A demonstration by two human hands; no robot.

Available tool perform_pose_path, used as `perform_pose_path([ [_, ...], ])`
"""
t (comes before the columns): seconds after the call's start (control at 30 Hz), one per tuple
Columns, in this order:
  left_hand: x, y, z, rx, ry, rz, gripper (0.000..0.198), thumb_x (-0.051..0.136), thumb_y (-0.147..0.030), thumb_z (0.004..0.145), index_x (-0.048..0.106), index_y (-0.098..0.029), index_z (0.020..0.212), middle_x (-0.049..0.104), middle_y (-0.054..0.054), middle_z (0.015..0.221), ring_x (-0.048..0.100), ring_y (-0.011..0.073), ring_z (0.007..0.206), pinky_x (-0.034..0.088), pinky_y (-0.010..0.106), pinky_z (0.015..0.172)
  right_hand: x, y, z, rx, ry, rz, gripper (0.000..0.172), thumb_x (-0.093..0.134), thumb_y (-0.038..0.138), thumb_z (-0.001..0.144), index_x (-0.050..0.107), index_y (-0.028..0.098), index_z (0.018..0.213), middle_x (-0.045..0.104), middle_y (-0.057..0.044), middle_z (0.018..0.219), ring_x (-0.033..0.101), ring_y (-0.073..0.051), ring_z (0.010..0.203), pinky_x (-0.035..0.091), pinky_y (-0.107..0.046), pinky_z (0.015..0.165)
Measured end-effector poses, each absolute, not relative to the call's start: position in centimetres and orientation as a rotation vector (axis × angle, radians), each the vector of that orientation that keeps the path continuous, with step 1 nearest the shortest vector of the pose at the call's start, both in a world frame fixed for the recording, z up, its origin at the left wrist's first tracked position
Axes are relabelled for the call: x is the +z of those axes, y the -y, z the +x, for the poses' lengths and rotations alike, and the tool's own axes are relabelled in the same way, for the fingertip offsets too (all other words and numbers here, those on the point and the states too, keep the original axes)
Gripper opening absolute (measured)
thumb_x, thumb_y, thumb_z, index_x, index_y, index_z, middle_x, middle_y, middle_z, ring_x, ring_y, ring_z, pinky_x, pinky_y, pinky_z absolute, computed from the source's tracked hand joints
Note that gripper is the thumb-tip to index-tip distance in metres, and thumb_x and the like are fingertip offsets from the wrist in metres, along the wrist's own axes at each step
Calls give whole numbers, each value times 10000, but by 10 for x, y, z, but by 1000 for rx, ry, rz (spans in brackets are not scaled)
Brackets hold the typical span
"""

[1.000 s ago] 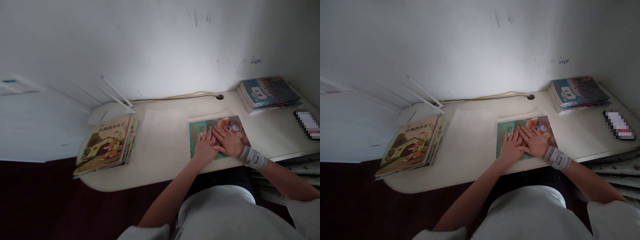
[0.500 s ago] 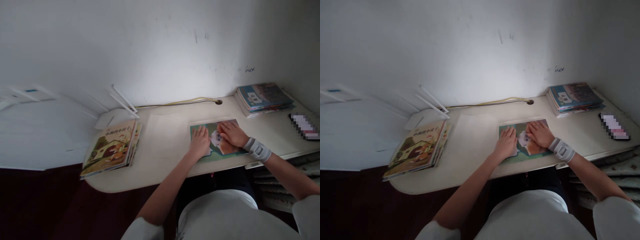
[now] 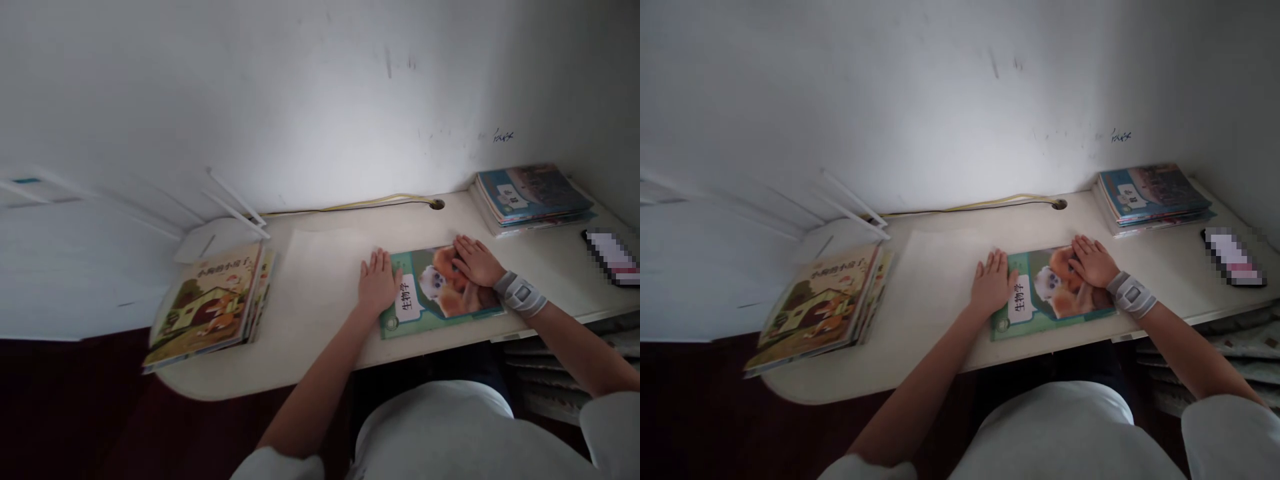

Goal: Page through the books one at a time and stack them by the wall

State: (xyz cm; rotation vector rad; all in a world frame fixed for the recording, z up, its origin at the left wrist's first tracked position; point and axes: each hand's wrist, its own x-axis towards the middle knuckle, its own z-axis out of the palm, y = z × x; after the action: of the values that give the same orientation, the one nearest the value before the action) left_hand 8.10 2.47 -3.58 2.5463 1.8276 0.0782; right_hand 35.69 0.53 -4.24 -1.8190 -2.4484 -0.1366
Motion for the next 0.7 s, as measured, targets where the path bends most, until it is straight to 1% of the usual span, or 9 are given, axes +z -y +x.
perform_pose_path([
  [0.07,-34,-28,72,96,-1967,2473,637,151,-430,910,338,-19,1359,317,181,1440,250,298,1341,171,516,1078,-44,-5,360,-163,2349,-1927,559,246,392,921,391,47,1336,360,-156,1421,297,-253,1319,252,-419,1043],
  [0.17,-28,-33,64,169,-2088,2415,605,211,-462,898,484,-62,1260,390,190,1397,269,335,1323,171,585,1045,-44,-7,358,-232,2098,-2110,552,288,394,903,428,26,1289,412,-198,1376,337,-284,1290,269,-440,1022],
  [0.27,-21,-36,63,253,-2039,2388,503,308,-454,880,600,-114,1108,439,175,1365,306,345,1301,202,594,1027,-42,-12,359,-247,1914,-2199,550,354,437,869,491,16,1195,456,-242,1318,366,-335,1253,299,-476,983],
  [0.37,-17,-38,67,402,-1975,2252,330,416,-376,849,651,-164,942,481,140,1337,335,332,1286,226,587,1020,-41,-18,365,-91,1835,-2191,456,396,444,841,566,70,1039,533,-240,1215,445,-336,1173,348,-473,929],
  [0.47,-15,-44,68,778,-1839,1928,183,519,-291,777,653,-181,833,557,113,1254,382,284,1257,239,511,1047,-41,-24,371,121,1687,-2088,343,434,424,810,583,136,924,610,-188,1070,528,-294,1064,378,-441,897],
  [0.53,-15,-48,67,976,-1725,1736,153,548,-277,743,647,-179,805,624,102,1136,473,247,1171,298,429,1031,-40,-27,375,188,1589,-2025,325,431,411,805,578,148,926,630,-161,1009,564,-267,992,404,-412,867],
  [0.57,-15,-49,66,1027,-1684,1673,161,546,-289,742,641,-174,803,651,96,1060,528,230,1096,350,394,993,-38,-29,376,203,1549,-2005,338,413,411,813,574,142,940,636,-155,986,579,-255,952,422,-395,841],
  [0.63,-14,-52,65,1058,-1645,1591,226,511,-348,766,625,-158,810,673,83,899,607,202,902,456,344,846,-33,-31,376,236,1483,-1968,391,366,430,832,568,120,960,643,-155,942,601,-231,871,455,-359,773],
  [0.7,-13,-54,66,1076,-1601,1494,308,463,-406,793,608,-136,821,655,67,754,618,177,716,494,301,669,-27,-32,375,278,1431,-1930,455,331,463,840,559,99,989,650,-148,891,612,-213,799,475,-330,701],
])
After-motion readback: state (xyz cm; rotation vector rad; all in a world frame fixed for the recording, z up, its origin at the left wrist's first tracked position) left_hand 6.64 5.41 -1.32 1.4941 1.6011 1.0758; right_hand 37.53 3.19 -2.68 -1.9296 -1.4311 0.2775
